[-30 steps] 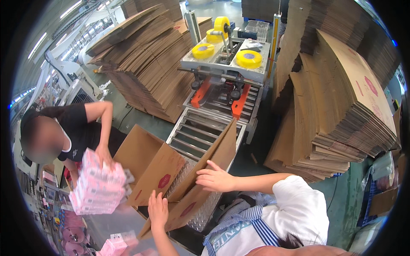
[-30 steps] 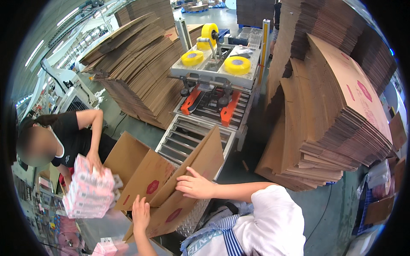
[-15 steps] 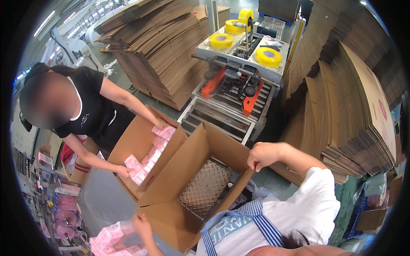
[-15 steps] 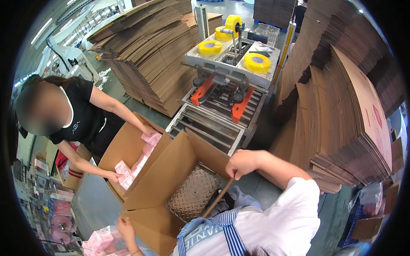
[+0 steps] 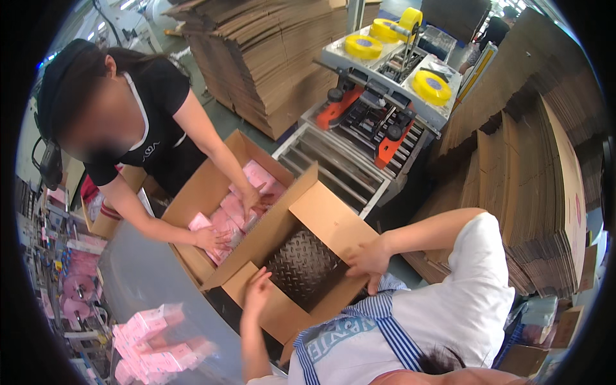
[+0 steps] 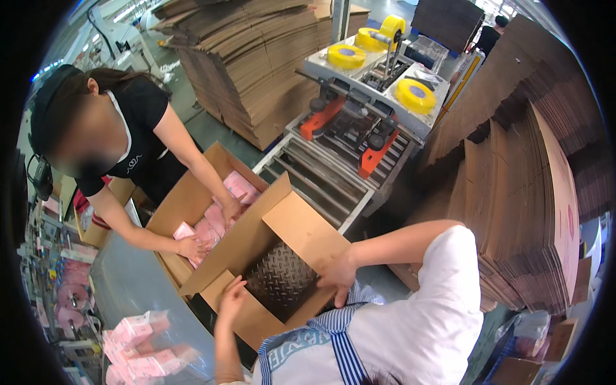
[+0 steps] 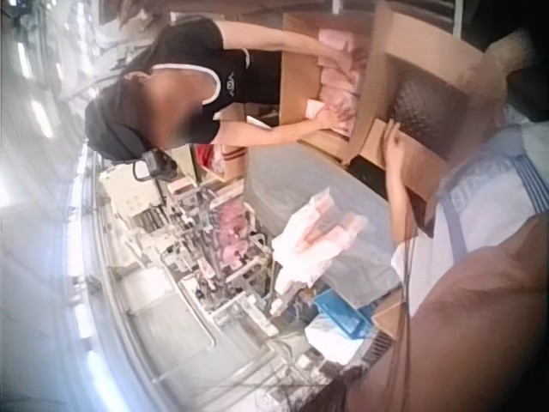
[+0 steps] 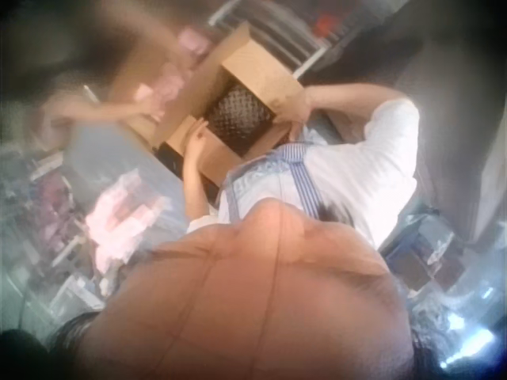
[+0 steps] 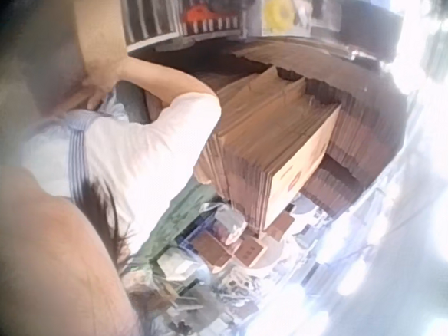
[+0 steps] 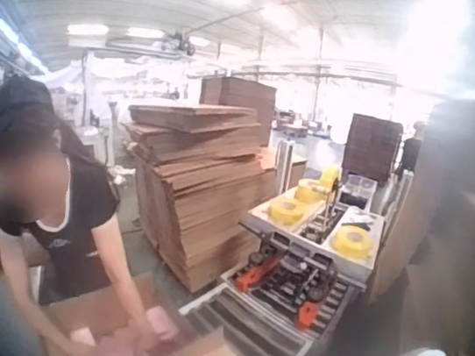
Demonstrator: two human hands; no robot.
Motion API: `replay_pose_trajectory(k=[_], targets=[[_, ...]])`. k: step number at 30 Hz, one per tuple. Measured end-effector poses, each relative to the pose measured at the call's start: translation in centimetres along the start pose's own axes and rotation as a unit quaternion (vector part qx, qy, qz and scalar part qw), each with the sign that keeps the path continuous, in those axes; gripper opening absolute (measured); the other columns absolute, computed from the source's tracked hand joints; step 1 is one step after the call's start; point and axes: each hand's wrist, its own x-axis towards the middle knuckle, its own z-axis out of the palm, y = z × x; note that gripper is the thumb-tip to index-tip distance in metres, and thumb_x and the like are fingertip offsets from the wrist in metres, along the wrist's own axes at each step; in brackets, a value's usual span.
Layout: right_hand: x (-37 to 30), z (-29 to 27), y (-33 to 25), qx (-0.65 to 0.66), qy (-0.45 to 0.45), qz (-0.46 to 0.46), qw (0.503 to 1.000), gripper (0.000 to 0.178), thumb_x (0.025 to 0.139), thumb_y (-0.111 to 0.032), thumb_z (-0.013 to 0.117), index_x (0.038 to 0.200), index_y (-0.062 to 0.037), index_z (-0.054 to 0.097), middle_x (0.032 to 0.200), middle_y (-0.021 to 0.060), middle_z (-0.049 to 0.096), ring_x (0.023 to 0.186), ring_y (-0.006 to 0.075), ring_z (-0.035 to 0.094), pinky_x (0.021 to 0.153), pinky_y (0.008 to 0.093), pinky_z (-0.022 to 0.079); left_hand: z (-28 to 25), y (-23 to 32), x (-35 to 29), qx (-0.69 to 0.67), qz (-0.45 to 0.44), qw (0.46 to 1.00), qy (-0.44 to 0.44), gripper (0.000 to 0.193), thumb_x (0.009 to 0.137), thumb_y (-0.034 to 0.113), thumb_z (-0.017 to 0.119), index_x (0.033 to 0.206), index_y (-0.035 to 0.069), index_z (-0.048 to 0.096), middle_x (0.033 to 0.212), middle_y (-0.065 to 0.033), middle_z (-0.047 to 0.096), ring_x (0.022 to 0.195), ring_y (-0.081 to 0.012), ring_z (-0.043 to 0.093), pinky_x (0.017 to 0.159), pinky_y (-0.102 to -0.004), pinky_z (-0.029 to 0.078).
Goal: The person packs pink rectangular packages into a cardboard box, places bubble wrap inside, and closes the box flaps. They then move the sealed box to a stack and repeat the process with a new box.
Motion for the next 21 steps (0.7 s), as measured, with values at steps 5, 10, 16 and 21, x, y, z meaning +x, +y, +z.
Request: replay_pose_trajectory(k=[5, 10, 16, 21], targets=[[5.0, -5.1, 1.2, -0.182, 0.179, -0.163, 0.953, 0.052, 0.073, -0.054, 0.063, 0.097, -0.0086, 0.065, 0.101, 0.0077, 0.062, 0.106, 0.0273, 0.052, 0.097, 0.0467, 0.033, -6.2, -0.2, -4.5, -0.052, -0.083, 0.989, -0.11, 0.044, 0.082, 0.022, 0.068, 0.12, 0.002, 0.06, 0.142, -0.0137, 0.042, 0.13, -0.0251, 0.041, 0.107, -0.0355, 0.031], [9.6, -8.0, 1.8, -0.417, 0.327, -0.245, 0.812, 0.039, 0.076, -0.039, 0.064, 0.1, -0.0089, 0.061, 0.099, 0.0069, 0.058, 0.104, 0.0264, 0.051, 0.1, 0.0553, 0.03, -0.8, 3.9, -3.8, 0.389, 0.099, 0.913, 0.077, 0.055, 0.069, 0.04, 0.074, 0.112, 0.006, 0.064, 0.135, -0.0093, 0.049, 0.116, -0.032, 0.047, 0.099, -0.0459, 0.036], [8.0, -7.3, -1.5, -0.194, 0.541, -0.05, 0.817, 0.021, 0.079, -0.026, 0.064, 0.092, -0.01, 0.059, 0.088, 0.0059, 0.053, 0.095, 0.0254, 0.054, 0.099, 0.0442, 0.038, 5.0, 4.0, -4.5, 0.501, 0.21, 0.78, 0.31, 0.03, 0.081, 0.041, 0.066, 0.098, 0.016, 0.065, 0.111, -0.0044, 0.06, 0.093, -0.0242, 0.054, 0.08, -0.0393, 0.041], [5.6, -3.7, 2.6, -0.212, 0.447, 0.038, 0.868, 0.016, 0.077, -0.025, 0.066, 0.068, -0.012, 0.064, 0.082, 0.0095, 0.064, 0.084, 0.0247, 0.06, 0.087, 0.0452, 0.043, 4.0, 2.5, -5.1, 0.46, -0.085, 0.816, 0.338, 0.066, 0.09, 0.053, 0.043, 0.141, 0.012, 0.035, 0.146, -0.0138, 0.032, 0.132, -0.0333, 0.031, 0.105, -0.061, 0.017]])
